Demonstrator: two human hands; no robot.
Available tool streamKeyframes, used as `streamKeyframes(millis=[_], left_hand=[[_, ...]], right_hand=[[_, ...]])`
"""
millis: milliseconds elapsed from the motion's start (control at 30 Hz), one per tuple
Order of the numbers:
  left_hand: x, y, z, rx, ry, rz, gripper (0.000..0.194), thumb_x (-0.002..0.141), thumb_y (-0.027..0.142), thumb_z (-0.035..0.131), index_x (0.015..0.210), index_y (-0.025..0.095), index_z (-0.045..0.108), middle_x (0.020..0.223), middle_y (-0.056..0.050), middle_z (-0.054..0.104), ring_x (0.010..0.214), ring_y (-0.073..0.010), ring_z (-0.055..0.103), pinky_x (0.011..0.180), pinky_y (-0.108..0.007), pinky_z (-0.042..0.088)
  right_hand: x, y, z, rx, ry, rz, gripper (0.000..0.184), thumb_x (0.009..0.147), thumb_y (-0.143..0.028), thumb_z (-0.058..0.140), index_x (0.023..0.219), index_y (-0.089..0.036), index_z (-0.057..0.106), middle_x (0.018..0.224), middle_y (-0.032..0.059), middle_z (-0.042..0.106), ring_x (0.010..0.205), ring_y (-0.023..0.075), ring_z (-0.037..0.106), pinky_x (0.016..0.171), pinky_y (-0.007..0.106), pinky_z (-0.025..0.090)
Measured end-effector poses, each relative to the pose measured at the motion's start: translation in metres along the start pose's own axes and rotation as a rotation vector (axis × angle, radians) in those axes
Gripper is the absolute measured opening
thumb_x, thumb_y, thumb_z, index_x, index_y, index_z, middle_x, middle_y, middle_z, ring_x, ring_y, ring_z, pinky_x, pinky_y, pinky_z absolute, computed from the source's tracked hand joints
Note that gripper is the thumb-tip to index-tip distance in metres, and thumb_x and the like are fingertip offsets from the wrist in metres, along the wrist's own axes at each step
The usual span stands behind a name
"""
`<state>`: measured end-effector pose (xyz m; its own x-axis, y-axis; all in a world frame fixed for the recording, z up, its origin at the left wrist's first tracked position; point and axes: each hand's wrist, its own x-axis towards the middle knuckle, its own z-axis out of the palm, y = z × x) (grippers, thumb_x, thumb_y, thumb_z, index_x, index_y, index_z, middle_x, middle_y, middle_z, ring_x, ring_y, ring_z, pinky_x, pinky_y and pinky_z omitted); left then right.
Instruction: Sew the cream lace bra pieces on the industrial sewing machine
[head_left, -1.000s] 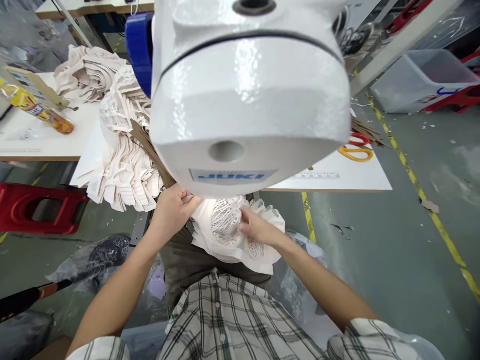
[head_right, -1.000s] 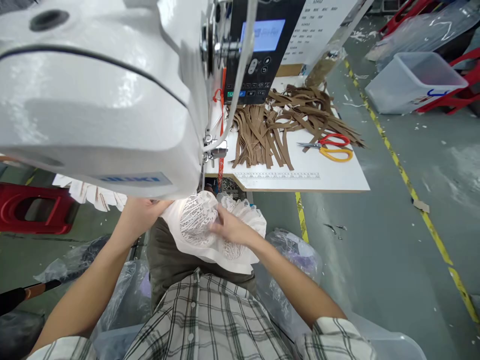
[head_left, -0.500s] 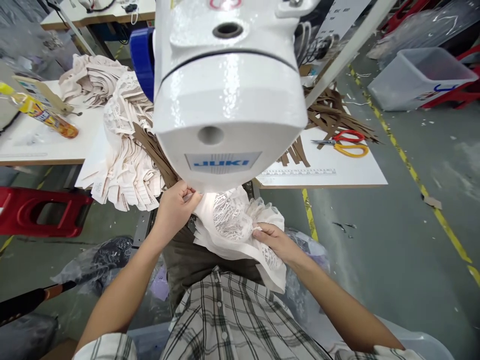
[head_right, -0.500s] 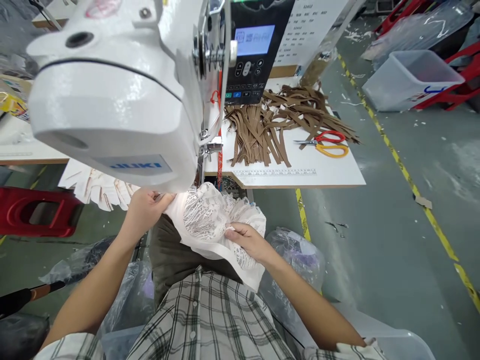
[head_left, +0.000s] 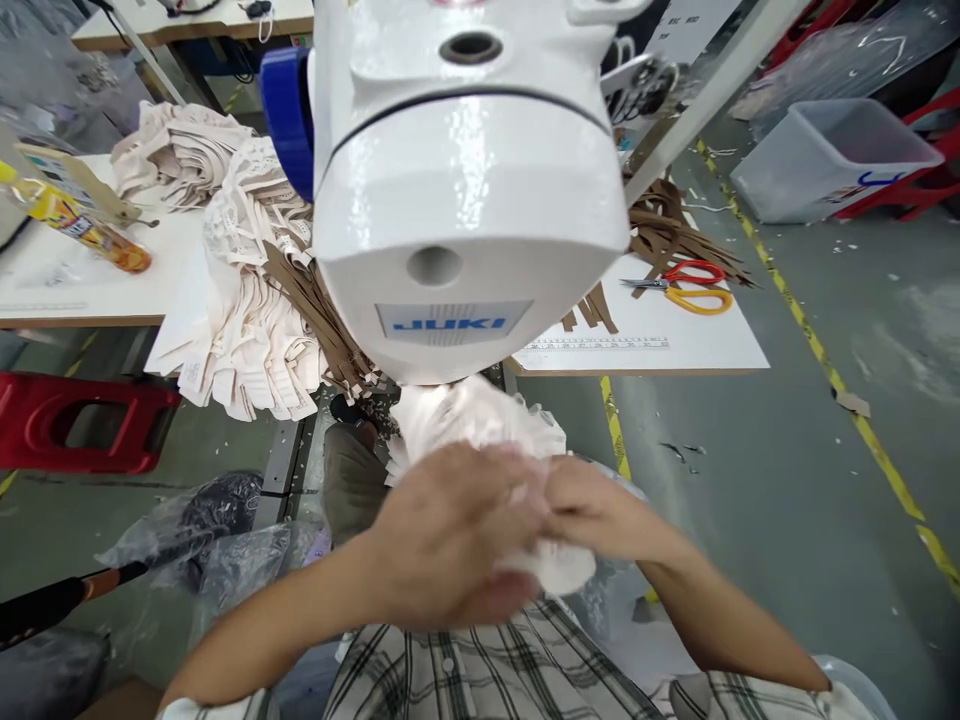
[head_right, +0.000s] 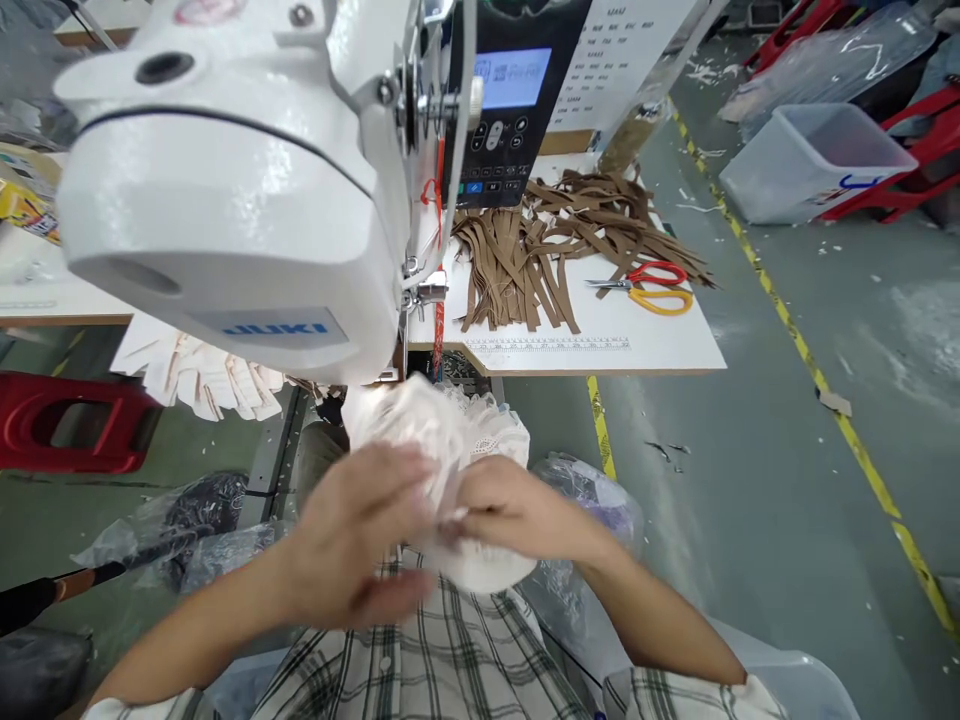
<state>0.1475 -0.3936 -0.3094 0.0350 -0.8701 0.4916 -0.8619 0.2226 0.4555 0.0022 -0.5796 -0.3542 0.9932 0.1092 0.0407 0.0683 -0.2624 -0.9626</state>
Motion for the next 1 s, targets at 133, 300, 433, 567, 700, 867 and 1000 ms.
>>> streamKeyframes(millis=[133, 300, 433, 567, 700, 867, 1000], left_hand=[[0.008, 0.005, -0.002, 0.008, -0.464, -0.145, 0.048, 0.079, 0.052, 0.074, 0.114, 0.020, 0.066, 0.096, -0.008, 0.075, 0.088, -0.0272, 0.069, 0.089, -0.042, 0.055], [0.002, -0.040, -0.017, -0.106, -0.395, -0.613, 0.040, 0.093, 0.044, 0.058, 0.063, 0.019, 0.055, 0.055, 0.003, 0.051, 0.052, -0.0114, 0.045, 0.051, -0.025, 0.031], [0.007, -0.072, -0.024, -0.136, -0.188, -0.887, 0.031, 0.087, 0.045, 0.065, 0.071, 0.019, 0.058, 0.058, 0.005, 0.050, 0.052, -0.0100, 0.042, 0.049, -0.024, 0.027], [0.015, -0.087, -0.023, -0.090, -0.067, -0.930, 0.046, 0.084, 0.039, 0.065, 0.055, 0.020, 0.034, 0.050, 0.006, 0.030, 0.051, -0.0090, 0.028, 0.049, -0.025, 0.021], [0.017, -0.096, -0.020, -0.088, -0.029, -0.839, 0.038, 0.081, 0.026, 0.063, 0.053, 0.021, 0.037, 0.047, 0.005, 0.030, 0.052, -0.0113, 0.034, 0.052, -0.025, 0.029], [0.022, -0.105, -0.018, -0.072, 0.034, -0.725, 0.005, 0.078, 0.016, 0.059, 0.077, 0.020, 0.061, 0.067, 0.000, 0.063, 0.081, -0.0194, 0.062, 0.077, -0.026, 0.049], [0.024, -0.108, -0.017, -0.079, 0.093, -0.675, 0.009, 0.078, 0.015, 0.059, 0.086, 0.019, 0.062, 0.079, -0.002, 0.070, 0.090, -0.0200, 0.065, 0.087, -0.028, 0.052]], right_hand=[[0.018, -0.033, -0.001, -0.174, -0.272, -0.063, 0.032, 0.101, -0.039, 0.049, 0.090, -0.025, 0.076, 0.081, 0.0036, 0.073, 0.072, 0.0172, 0.063, 0.069, 0.029, 0.045], [0.044, -0.021, -0.018, -0.292, -0.022, 0.088, 0.029, 0.101, -0.037, 0.052, 0.088, -0.019, 0.071, 0.078, 0.0036, 0.069, 0.073, 0.0157, 0.059, 0.068, 0.027, 0.039], [0.068, -0.001, -0.030, -0.274, 0.163, 0.178, 0.027, 0.095, -0.040, 0.060, 0.081, -0.018, 0.068, 0.077, 0.0021, 0.068, 0.073, 0.0152, 0.058, 0.066, 0.026, 0.036], [0.086, 0.006, -0.037, -0.177, 0.221, 0.289, 0.028, 0.090, -0.043, 0.066, 0.076, -0.018, 0.068, 0.074, 0.0003, 0.066, 0.071, 0.0154, 0.058, 0.062, 0.027, 0.035], [0.092, 0.008, -0.042, -0.145, 0.268, 0.286, 0.025, 0.084, -0.041, 0.073, 0.072, -0.019, 0.067, 0.072, 0.0008, 0.065, 0.070, 0.0178, 0.058, 0.061, 0.029, 0.037], [0.096, 0.012, -0.049, -0.138, 0.284, 0.272, 0.025, 0.081, -0.043, 0.075, 0.071, -0.022, 0.067, 0.069, 0.0012, 0.063, 0.066, 0.0186, 0.056, 0.058, 0.029, 0.038], [0.098, 0.015, -0.053, -0.133, 0.265, 0.244, 0.029, 0.081, -0.047, 0.075, 0.073, -0.020, 0.068, 0.073, 0.0029, 0.065, 0.070, 0.0194, 0.059, 0.061, 0.029, 0.041]])
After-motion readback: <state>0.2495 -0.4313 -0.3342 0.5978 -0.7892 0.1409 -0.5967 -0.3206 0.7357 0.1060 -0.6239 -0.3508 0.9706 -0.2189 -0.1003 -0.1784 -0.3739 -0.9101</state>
